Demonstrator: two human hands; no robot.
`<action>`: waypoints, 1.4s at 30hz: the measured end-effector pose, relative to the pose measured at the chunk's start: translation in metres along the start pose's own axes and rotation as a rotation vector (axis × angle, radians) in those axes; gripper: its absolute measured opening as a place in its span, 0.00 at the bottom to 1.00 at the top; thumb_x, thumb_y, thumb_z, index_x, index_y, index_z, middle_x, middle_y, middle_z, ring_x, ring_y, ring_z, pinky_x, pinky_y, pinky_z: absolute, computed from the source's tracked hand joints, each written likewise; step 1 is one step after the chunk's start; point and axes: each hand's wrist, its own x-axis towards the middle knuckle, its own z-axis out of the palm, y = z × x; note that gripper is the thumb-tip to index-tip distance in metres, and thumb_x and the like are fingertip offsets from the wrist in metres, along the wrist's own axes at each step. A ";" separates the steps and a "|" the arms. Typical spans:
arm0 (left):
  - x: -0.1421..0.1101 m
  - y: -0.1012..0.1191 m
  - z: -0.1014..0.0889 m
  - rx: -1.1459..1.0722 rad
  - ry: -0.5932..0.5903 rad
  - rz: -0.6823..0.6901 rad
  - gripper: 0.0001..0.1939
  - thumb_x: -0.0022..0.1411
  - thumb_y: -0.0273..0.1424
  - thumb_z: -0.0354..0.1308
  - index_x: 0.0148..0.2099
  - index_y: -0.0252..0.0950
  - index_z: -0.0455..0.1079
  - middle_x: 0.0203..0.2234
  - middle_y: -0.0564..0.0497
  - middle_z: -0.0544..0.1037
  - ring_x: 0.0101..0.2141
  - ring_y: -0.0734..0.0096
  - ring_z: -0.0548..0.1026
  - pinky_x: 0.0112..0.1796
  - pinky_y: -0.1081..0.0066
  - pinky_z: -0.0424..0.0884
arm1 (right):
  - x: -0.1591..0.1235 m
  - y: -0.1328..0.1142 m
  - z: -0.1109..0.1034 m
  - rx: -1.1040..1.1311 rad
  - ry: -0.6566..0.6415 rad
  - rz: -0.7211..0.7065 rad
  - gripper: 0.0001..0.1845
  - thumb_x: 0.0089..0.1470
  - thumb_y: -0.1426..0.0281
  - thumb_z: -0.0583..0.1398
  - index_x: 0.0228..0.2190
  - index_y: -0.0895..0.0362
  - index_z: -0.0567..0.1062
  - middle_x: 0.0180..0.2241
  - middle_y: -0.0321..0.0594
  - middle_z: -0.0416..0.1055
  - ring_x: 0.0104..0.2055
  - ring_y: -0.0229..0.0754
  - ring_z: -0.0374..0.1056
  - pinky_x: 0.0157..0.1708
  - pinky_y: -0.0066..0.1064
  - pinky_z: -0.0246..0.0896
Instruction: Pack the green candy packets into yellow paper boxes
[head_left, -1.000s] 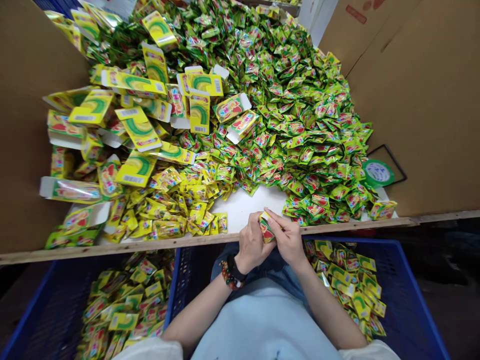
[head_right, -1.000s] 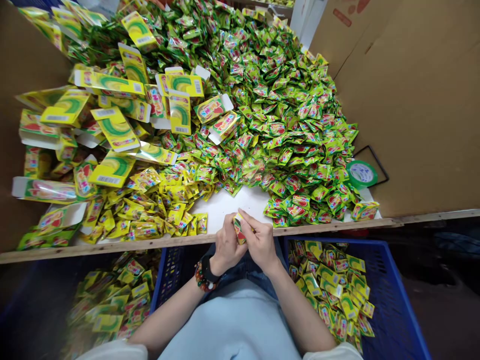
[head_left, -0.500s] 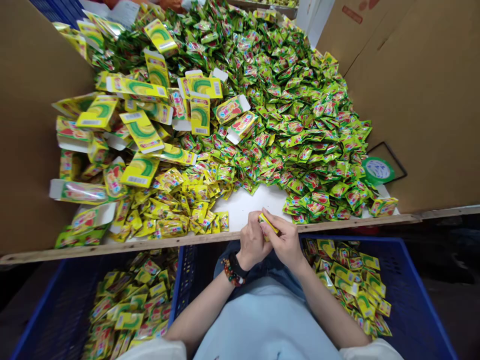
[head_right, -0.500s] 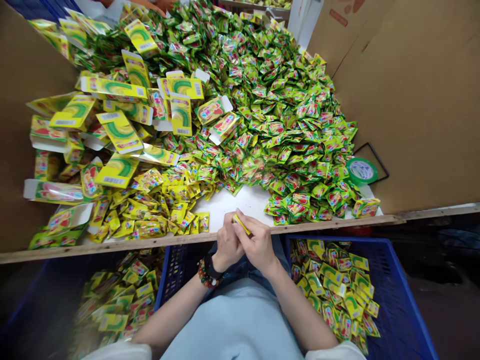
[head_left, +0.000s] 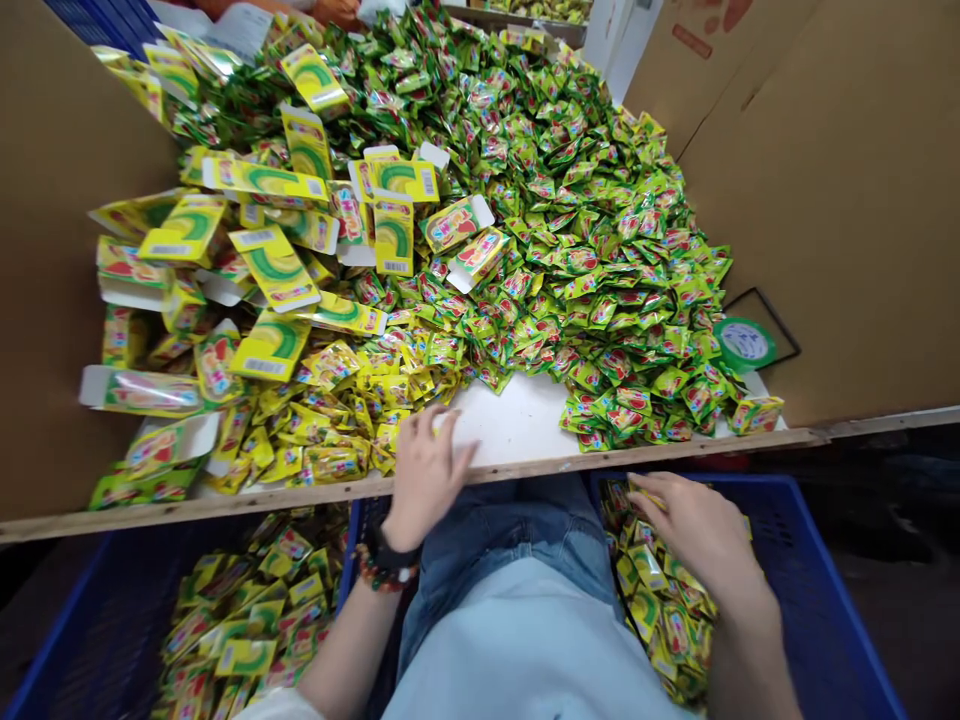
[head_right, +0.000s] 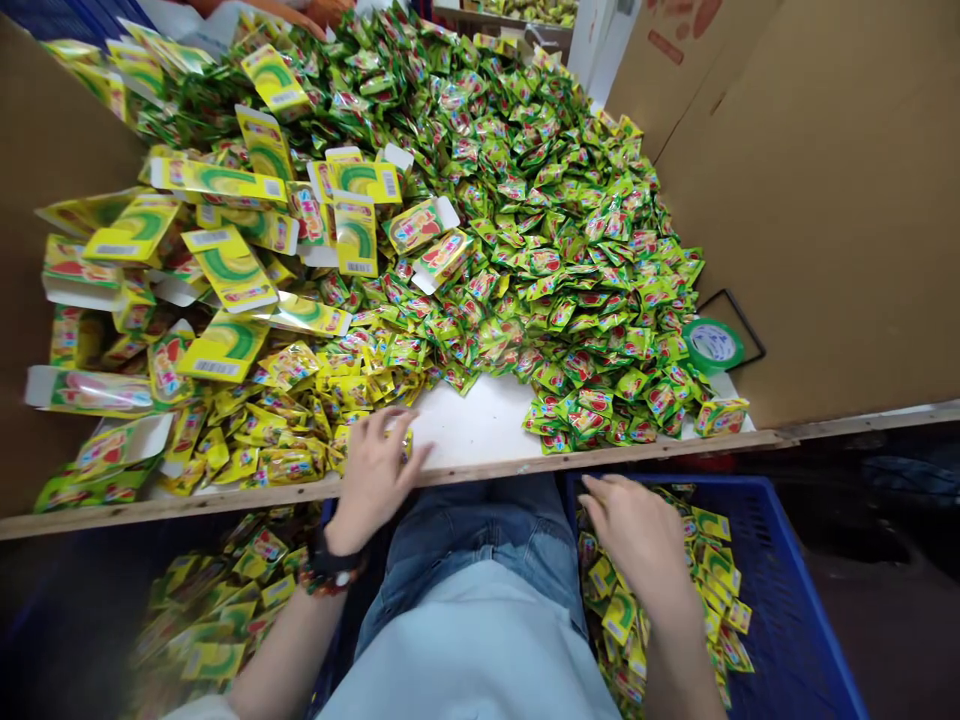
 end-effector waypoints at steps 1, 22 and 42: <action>0.002 -0.008 -0.006 0.106 -0.034 -0.055 0.17 0.64 0.36 0.51 0.53 0.36 0.68 0.53 0.37 0.67 0.52 0.46 0.63 0.50 0.47 0.63 | 0.000 0.015 -0.003 -0.079 0.012 0.026 0.14 0.57 0.62 0.57 0.38 0.50 0.82 0.36 0.46 0.80 0.39 0.53 0.76 0.36 0.41 0.73; 0.030 -0.030 -0.027 0.010 -0.282 0.055 0.08 0.66 0.31 0.47 0.39 0.37 0.67 0.37 0.44 0.75 0.43 0.57 0.70 0.46 0.56 0.62 | 0.078 -0.032 0.058 0.639 0.666 0.167 0.14 0.61 0.61 0.57 0.36 0.54 0.80 0.42 0.49 0.77 0.50 0.52 0.69 0.53 0.50 0.62; 0.035 0.026 0.011 -1.042 -0.168 -0.249 0.22 0.57 0.44 0.63 0.47 0.32 0.77 0.36 0.45 0.80 0.32 0.67 0.75 0.32 0.71 0.71 | 0.081 -0.105 0.066 1.036 0.177 0.143 0.14 0.56 0.58 0.60 0.31 0.57 0.76 0.23 0.35 0.72 0.23 0.36 0.66 0.26 0.27 0.64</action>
